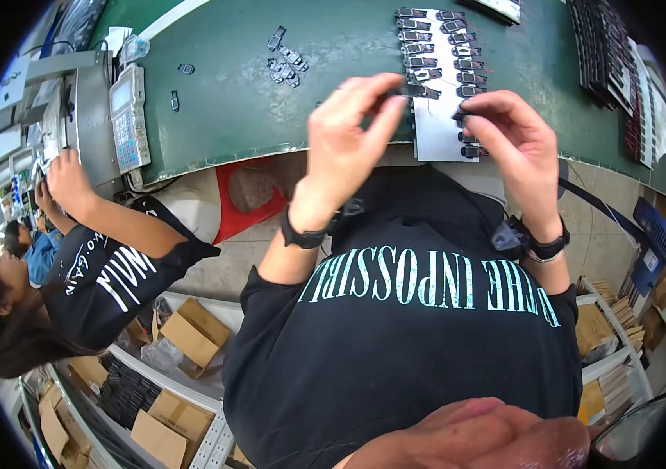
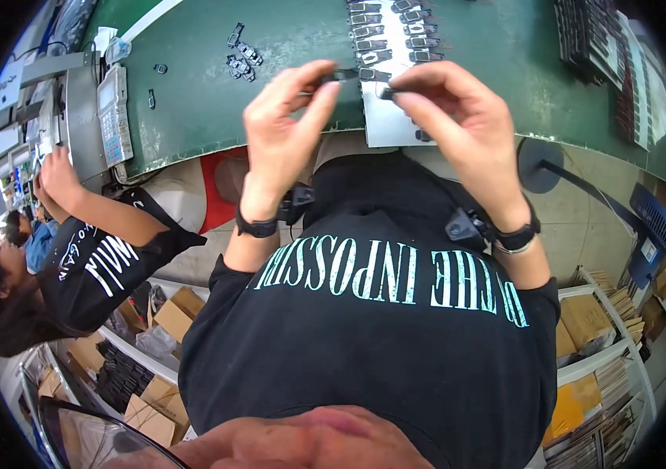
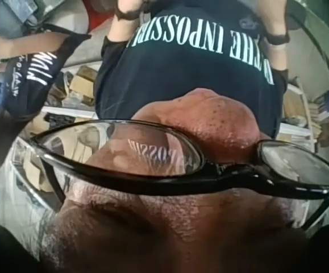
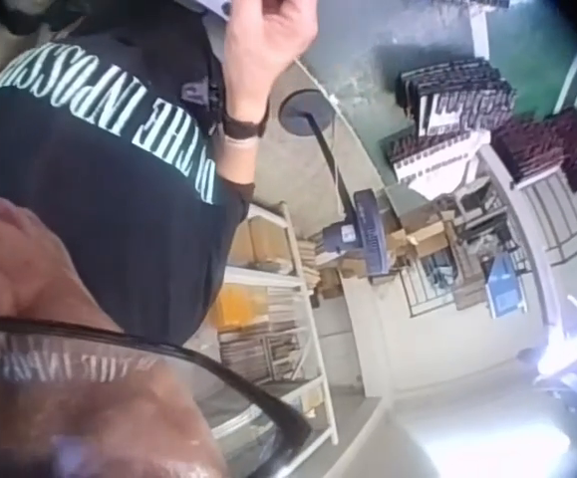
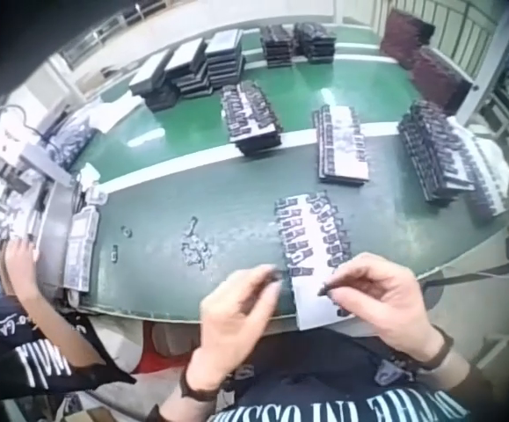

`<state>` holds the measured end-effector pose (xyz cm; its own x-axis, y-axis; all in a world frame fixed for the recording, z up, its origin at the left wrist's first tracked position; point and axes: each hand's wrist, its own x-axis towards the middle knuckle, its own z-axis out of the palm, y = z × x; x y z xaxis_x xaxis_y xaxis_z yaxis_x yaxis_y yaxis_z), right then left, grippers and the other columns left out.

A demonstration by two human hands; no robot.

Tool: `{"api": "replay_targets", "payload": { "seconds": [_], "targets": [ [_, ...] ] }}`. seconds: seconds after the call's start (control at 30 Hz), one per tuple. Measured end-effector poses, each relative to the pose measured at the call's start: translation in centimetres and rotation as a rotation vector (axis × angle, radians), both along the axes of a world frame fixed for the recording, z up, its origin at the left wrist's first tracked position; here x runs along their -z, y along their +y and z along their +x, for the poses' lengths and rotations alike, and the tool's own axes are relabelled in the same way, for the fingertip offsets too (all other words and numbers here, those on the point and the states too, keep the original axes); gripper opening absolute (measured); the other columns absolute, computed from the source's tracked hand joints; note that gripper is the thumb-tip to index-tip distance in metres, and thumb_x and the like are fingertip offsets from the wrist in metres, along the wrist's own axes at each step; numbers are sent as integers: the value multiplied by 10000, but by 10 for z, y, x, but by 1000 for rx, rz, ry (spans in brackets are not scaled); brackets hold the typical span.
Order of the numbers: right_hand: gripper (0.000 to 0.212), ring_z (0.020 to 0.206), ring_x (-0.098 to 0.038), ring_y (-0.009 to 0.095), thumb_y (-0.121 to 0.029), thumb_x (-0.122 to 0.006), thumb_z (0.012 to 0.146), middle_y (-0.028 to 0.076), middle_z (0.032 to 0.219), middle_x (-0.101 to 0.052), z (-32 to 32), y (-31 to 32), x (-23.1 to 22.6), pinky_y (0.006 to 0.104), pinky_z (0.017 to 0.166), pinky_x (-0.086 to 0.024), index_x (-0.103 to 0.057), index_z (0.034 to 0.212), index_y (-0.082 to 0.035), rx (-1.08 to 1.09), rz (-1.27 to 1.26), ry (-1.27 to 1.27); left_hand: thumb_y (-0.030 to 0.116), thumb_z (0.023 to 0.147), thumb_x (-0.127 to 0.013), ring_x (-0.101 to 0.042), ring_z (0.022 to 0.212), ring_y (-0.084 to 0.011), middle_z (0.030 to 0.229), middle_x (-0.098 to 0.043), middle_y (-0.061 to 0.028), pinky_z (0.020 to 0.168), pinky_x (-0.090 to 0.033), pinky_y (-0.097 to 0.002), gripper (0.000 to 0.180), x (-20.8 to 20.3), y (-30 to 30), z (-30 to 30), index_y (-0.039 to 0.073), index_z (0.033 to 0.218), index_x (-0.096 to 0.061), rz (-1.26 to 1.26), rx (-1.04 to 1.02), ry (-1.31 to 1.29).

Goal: The person picks up a small black component, aligns it with a slot on a metal plate, and presses it into place by hand. They repeat this process for each component, filling the remaining empty slots on the metal plate.

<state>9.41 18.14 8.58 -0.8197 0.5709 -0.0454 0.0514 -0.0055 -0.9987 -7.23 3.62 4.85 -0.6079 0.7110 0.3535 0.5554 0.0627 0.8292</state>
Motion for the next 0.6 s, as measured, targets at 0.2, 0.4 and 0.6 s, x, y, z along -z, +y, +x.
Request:
{"api": "replay_targets", "payload": {
  "seconds": [0.2, 0.4, 0.6],
  "targets": [
    [149, 877, -612, 64, 18, -636, 934, 6, 1032, -642, -2, -5, 12, 202, 794, -497, -663, 1080, 9, 52, 119, -108, 23, 872, -709, -715, 854, -181, 1031, -725, -111, 737, -574, -274, 260, 5, 13, 32, 16, 1132, -712, 77, 199, -392],
    [134, 853, -609, 61, -5, -645, 941, 1, 1006, -641, 10, -2, 21, 203, 779, -499, -664, 1073, 3, 1, 175, -75, 6, 877, -706, -721, 898, -165, 1058, -735, -113, 780, -584, -273, 270, 13, 8, 42, 10, 1147, -704, 47, 218, -474],
    [152, 870, -597, 69, -40, -652, 946, 1, 1016, -621, 24, 7, 24, 212, 780, -506, -634, 1094, -9, -163, -145, -77, 4, 878, -710, -726, 918, -162, 1032, -745, -112, 807, -588, -279, 259, 6, 4, 53, -16, 1134, -682, 34, 226, -545]
  ]
}}
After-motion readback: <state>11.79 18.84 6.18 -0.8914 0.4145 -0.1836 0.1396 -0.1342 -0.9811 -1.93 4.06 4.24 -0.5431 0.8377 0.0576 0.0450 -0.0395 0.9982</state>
